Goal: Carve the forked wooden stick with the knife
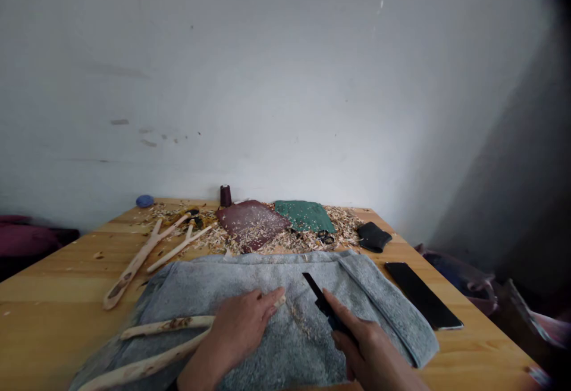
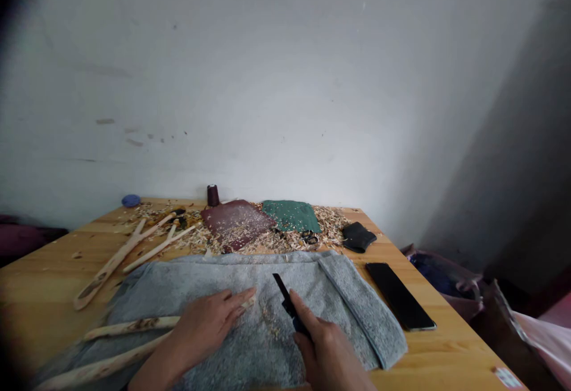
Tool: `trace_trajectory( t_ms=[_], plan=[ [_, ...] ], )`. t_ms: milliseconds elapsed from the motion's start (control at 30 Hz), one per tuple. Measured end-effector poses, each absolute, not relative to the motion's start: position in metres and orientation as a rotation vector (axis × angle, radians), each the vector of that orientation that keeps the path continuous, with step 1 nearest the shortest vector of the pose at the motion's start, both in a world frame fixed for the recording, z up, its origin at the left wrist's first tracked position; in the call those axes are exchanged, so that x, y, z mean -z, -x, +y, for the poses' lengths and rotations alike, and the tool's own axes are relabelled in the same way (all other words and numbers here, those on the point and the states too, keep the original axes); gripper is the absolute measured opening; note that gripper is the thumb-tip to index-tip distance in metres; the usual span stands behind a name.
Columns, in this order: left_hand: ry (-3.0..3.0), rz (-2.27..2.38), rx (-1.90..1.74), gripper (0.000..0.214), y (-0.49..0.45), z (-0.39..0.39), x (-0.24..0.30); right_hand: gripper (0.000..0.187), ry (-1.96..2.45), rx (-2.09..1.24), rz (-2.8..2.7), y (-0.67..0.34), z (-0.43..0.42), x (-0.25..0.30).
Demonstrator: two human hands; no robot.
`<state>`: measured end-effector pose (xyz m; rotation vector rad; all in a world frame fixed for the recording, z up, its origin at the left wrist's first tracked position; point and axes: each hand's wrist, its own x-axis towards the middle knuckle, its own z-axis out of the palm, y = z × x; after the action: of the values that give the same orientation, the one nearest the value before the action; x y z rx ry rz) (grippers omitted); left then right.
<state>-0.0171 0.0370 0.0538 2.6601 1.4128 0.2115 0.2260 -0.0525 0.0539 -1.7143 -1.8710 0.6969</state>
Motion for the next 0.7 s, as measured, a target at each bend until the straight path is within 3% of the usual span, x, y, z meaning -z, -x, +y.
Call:
trace_trajectory(
  t_ms=[200,467,533,700],
  plan=[
    [-2.675,1.401,-0.384,0.041,0.027,0.047,-0.062,0.069,1.857,-0.544,-1.926,-0.248,-0.047,-0.039],
    [-2.751,0.955,-0.318,0.017,0.023,0.072,-0.111,0.062,2.201,0.295,-2.017,-0.272,-0.004,-0.041],
    [-2.574,0.8,-0.34,0.013,0.028,0.082,-0.123,0.057,2.098,0.366,-2.06,-0.271,0.002,-0.037],
    [-1.905,0.554,-0.318,0.035,0.046,0.1,-0.143,0.048,1.642,0.261,-2.259,-0.231,-0.004,-0.001]
  ],
)
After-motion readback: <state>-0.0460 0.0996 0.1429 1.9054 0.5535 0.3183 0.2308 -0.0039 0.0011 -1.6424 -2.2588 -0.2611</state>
